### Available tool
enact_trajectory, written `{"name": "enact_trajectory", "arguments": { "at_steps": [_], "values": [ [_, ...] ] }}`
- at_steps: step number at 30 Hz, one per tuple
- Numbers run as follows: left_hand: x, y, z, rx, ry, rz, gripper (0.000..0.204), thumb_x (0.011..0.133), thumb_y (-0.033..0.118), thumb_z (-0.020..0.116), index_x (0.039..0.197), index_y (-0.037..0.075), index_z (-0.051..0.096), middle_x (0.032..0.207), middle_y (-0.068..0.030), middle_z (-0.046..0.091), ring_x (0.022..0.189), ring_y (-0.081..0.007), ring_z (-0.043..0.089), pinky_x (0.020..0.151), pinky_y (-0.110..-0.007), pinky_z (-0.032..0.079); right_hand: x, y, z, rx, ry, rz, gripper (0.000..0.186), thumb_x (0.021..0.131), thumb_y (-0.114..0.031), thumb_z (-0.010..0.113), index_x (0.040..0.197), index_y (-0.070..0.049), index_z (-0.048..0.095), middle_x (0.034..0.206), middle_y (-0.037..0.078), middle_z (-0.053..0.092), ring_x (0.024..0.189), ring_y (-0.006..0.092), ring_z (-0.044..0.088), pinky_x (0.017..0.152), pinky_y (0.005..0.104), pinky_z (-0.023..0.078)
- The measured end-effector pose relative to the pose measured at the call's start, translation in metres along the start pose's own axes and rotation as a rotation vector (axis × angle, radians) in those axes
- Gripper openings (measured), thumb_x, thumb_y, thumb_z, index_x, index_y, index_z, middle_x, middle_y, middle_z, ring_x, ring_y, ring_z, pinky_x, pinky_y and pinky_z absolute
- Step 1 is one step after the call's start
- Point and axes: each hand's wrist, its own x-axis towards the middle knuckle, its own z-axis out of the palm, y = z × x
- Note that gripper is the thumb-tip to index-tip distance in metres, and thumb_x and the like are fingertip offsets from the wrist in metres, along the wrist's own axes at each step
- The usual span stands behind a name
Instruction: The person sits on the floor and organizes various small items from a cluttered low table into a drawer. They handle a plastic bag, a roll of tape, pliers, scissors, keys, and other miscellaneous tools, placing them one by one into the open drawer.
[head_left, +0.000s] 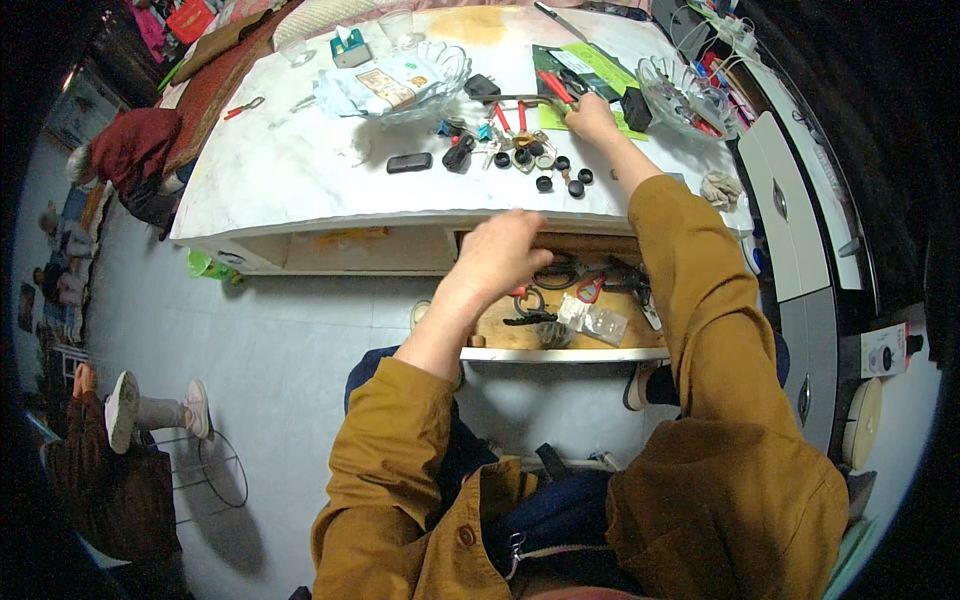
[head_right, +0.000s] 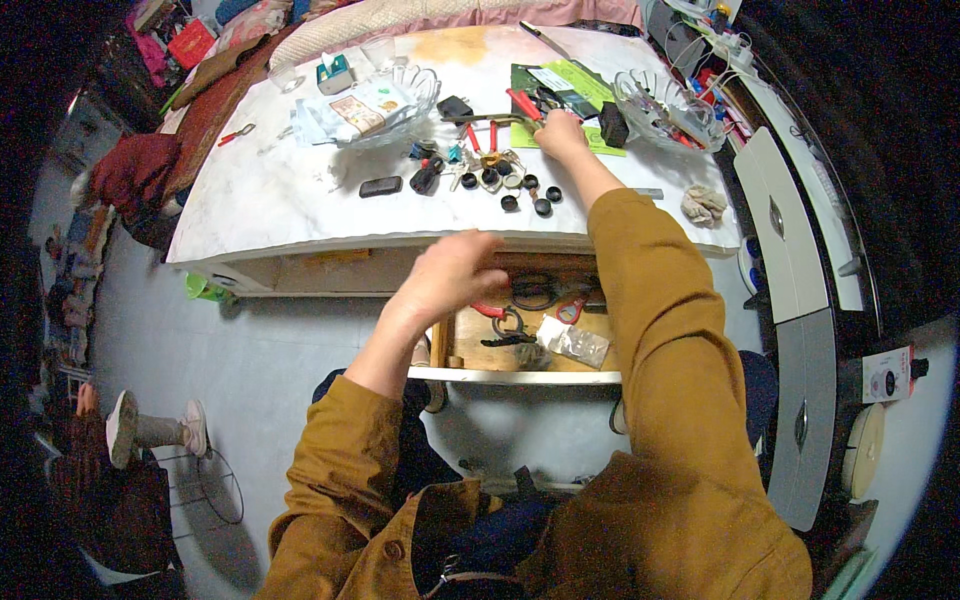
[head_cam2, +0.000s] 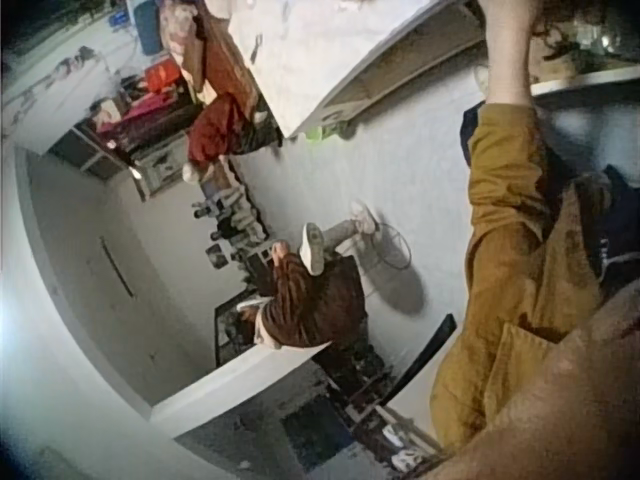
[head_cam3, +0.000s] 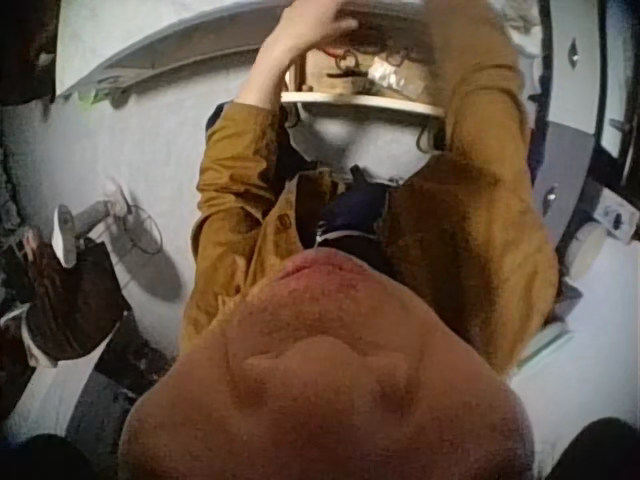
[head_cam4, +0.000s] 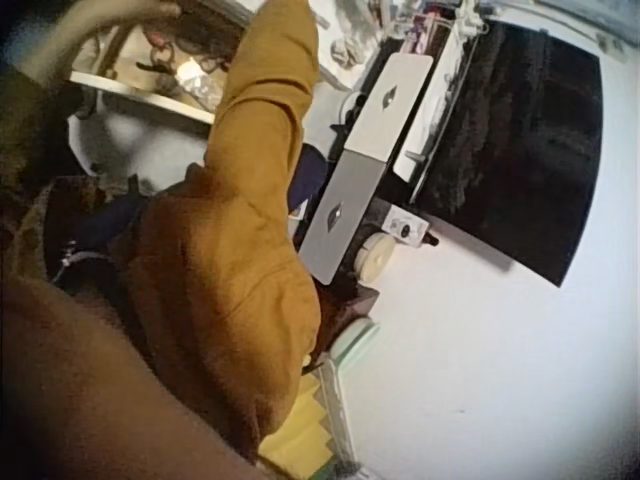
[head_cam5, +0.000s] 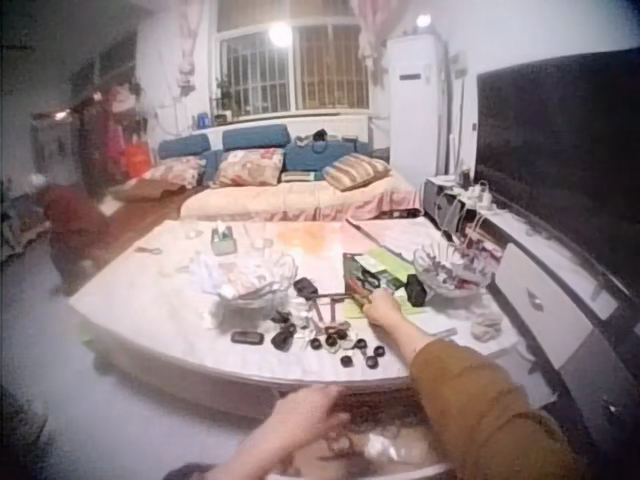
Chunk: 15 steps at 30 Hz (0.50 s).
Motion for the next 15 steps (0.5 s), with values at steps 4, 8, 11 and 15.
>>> {"name": "enact_trajectory", "arguments": {
  "at_steps": [4, 8, 11, 15],
  "values": [
    [-0.005, -0.027, -0.015, -0.074, 0.485, -0.038, 0.047, 0.08, 0.019, 0.072, 0.121, 0.002, 0.057, 0.119, -0.0184, 0.055, 0.112, -0.0347, 0.054, 0.096, -0.042, 0.045, -0.038, -0.007, -0.025, 0.376, 0.01, -0.105, 0.023, 0.073, -0.02, 0.065, 0.077, 0.002, 0.068, 0.064, 0.012, 0.063, 0.06, 0.0216, 0.061, 0.061, 0.0358, 0.048],
    [-0.013, -0.032, -0.032, -0.013, 0.76, -0.067, 0.056, 0.08, 0.014, 0.072, 0.129, 0.002, 0.049, 0.135, -0.0192, 0.041, 0.122, -0.0371, 0.042, 0.104, -0.045, 0.036, -0.11, 0.0, -0.064, 0.729, -0.026, -0.195, 0.028, 0.078, -0.018, 0.072, 0.098, 0.002, 0.068, 0.081, 0.004, 0.066, 0.07, 0.0104, 0.057, 0.063, 0.0262, 0.044],
    [-0.015, -0.032, -0.029, 0.02, 0.793, -0.079, 0.065, 0.079, 0.016, 0.073, 0.136, 0.004, 0.043, 0.142, -0.021, 0.034, 0.129, -0.0401, 0.034, 0.109, -0.048, 0.031, -0.167, 0.006, -0.08, 1.048, -0.091, -0.25, 0.032, 0.083, -0.011, 0.069, 0.112, 0.001, 0.065, 0.085, -0.002, 0.064, 0.073, 0.0054, 0.053, 0.065, 0.0218, 0.041],
    [-0.012, -0.027, -0.024, 0.183, 0.89, 0.064, 0.08, 0.078, 0.022, 0.077, 0.143, 0.008, 0.034, 0.15, -0.0208, 0.025, 0.133, -0.0395, 0.03, 0.11, -0.05, 0.029, -0.233, 0.009, -0.112, 0.923, -0.205, -0.279, 0.033, 0.09, -0.016, 0.064, 0.119, 0.0, 0.064, 0.096, 0.001, 0.064, 0.087, 0.0091, 0.056, 0.083, 0.0249, 0.044]
  ]
}}
